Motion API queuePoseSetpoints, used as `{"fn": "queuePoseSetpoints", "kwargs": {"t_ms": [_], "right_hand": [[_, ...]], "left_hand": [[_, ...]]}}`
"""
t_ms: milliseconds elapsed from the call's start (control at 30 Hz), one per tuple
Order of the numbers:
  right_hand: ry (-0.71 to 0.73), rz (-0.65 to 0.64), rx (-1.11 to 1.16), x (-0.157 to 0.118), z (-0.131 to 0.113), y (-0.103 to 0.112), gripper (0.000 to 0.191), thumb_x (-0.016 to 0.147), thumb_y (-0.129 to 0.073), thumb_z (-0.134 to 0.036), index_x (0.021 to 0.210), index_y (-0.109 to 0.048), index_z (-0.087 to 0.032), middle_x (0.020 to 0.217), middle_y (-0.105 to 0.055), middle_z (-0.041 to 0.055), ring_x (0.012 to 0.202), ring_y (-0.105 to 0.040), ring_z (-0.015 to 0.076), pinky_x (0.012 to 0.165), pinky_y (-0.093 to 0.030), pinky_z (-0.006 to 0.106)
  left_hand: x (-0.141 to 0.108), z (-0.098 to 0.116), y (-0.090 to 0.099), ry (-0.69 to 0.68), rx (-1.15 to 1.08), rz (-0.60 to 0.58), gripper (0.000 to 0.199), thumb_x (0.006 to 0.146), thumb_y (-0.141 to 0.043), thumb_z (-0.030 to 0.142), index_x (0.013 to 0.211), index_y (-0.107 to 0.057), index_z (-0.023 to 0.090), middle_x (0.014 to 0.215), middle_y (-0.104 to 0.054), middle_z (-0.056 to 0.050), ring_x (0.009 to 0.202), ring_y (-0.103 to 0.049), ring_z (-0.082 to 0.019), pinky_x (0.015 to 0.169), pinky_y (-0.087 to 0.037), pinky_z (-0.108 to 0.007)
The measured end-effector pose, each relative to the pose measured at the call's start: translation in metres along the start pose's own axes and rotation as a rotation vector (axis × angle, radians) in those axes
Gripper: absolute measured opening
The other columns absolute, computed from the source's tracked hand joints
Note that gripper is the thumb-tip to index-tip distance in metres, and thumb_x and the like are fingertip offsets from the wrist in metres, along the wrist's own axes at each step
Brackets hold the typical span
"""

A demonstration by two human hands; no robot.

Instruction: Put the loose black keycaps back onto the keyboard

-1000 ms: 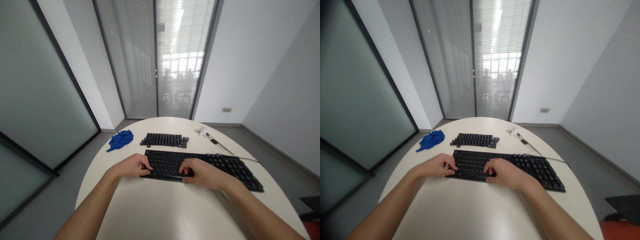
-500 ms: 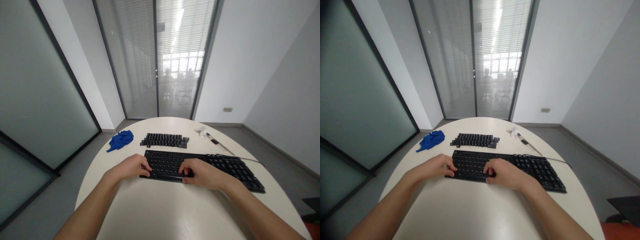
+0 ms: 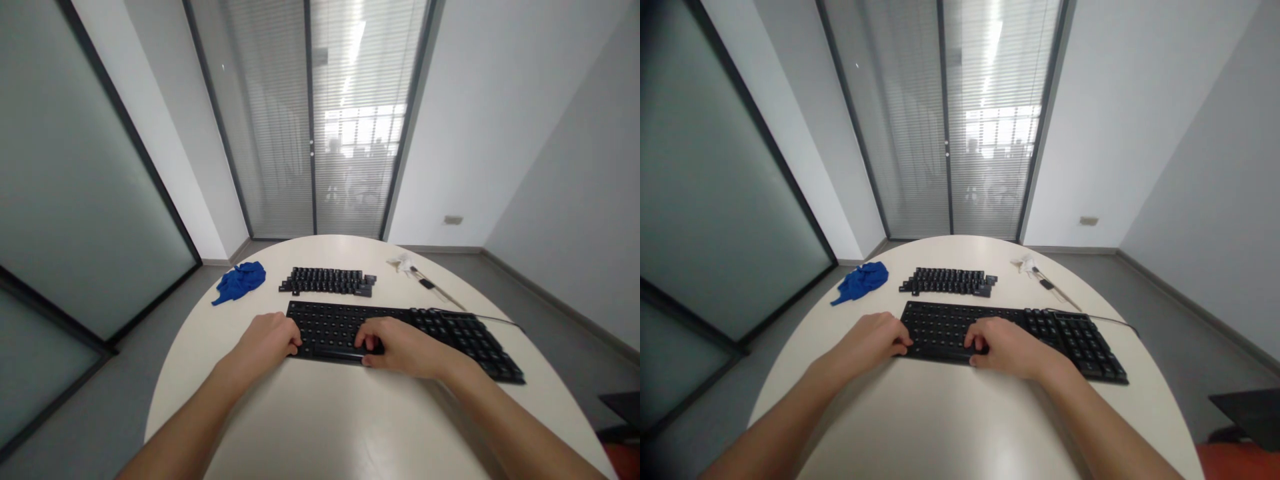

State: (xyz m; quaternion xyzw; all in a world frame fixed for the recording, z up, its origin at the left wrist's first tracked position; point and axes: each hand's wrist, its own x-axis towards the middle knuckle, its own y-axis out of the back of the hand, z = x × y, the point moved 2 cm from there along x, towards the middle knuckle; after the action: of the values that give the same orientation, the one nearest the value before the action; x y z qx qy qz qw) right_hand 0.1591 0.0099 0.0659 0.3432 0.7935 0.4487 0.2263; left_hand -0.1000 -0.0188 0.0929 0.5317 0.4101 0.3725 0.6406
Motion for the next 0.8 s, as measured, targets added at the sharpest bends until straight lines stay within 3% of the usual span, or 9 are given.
{"fn": "queuePoseSetpoints", "kwargs": {"t_ms": [167, 233, 300, 433, 500, 633, 800], "right_hand": [[0.008, 0.004, -0.001, -0.001, -0.001, 0.000, 0.021, 0.075, -0.071, -0.026, 0.095, -0.073, -0.021, 0.083, -0.068, 0.0013, 0.074, -0.060, 0.0172, 0.067, -0.042, 0.027], [0.013, 0.004, 0.001, -0.001, -0.001, 0.000, 0.020, 0.075, -0.071, -0.025, 0.095, -0.073, -0.021, 0.083, -0.069, 0.0013, 0.074, -0.060, 0.0171, 0.067, -0.042, 0.027], [0.021, 0.002, 0.004, -0.001, -0.002, 0.000, 0.020, 0.075, -0.071, -0.025, 0.095, -0.073, -0.021, 0.083, -0.069, 0.0014, 0.074, -0.060, 0.0171, 0.068, -0.042, 0.027], [0.021, 0.007, 0.004, -0.001, -0.003, 0.000, 0.021, 0.074, -0.072, -0.023, 0.096, -0.074, -0.020, 0.083, -0.069, 0.0016, 0.073, -0.060, 0.0168, 0.067, -0.042, 0.026], [0.020, 0.010, 0.001, -0.002, -0.002, 0.000, 0.022, 0.074, -0.072, -0.023, 0.096, -0.074, -0.020, 0.083, -0.069, 0.0016, 0.073, -0.060, 0.0168, 0.067, -0.042, 0.026], [0.022, 0.016, 0.000, -0.003, -0.003, 0.001, 0.020, 0.074, -0.072, -0.023, 0.094, -0.074, -0.020, 0.083, -0.070, 0.0018, 0.074, -0.061, 0.0173, 0.068, -0.043, 0.027], [0.007, -0.036, 0.048, -0.005, -0.005, 0.002, 0.020, 0.073, -0.072, -0.022, 0.093, -0.075, -0.020, 0.084, -0.072, 0.0013, 0.073, -0.063, 0.0165, 0.067, -0.044, 0.026]], "left_hand": [[-0.002, -0.003, -0.007, -0.072, -0.003, 0.052, 0.017, 0.082, -0.067, 0.014, 0.084, -0.078, 0.026, 0.089, -0.077, -0.003, 0.087, -0.070, -0.024, 0.067, -0.042, -0.027], [0.001, -0.010, -0.010, -0.146, -0.072, 0.074, 0.008, 0.085, -0.069, 0.023, 0.083, -0.077, 0.026, 0.089, -0.076, -0.001, 0.084, -0.069, -0.021, 0.066, -0.042, -0.026], [0.007, -0.020, -0.013, -0.221, -0.152, 0.126, 0.018, 0.091, -0.066, 0.036, 0.080, -0.075, 0.025, 0.089, -0.075, 0.000, 0.081, -0.068, -0.019, 0.069, -0.045, -0.026], [0.029, -0.052, -0.025, -0.198, -0.266, 0.482, 0.026, 0.100, -0.050, 0.034, 0.100, -0.074, 0.024, 0.111, -0.073, -0.003, 0.105, -0.064, -0.021, 0.094, -0.048, -0.033], [0.041, -0.068, -0.036, -0.185, -0.278, 0.586, 0.028, 0.102, -0.047, 0.032, 0.109, -0.072, 0.023, 0.119, -0.071, -0.005, 0.111, -0.062, -0.022, 0.100, -0.047, -0.038], [0.058, -0.089, -0.057, -0.222, -0.293, 0.615, 0.033, 0.103, -0.042, 0.026, 0.125, -0.066, 0.023, 0.131, -0.066, -0.006, 0.120, -0.058, -0.023, 0.105, -0.047, -0.043], [0.065, -0.092, -0.067, -0.251, -0.256, 0.589, 0.037, 0.101, -0.042, 0.018, 0.133, -0.060, 0.025, 0.135, -0.064, -0.004, 0.122, -0.055, -0.022, 0.104, -0.048, -0.042]]}}
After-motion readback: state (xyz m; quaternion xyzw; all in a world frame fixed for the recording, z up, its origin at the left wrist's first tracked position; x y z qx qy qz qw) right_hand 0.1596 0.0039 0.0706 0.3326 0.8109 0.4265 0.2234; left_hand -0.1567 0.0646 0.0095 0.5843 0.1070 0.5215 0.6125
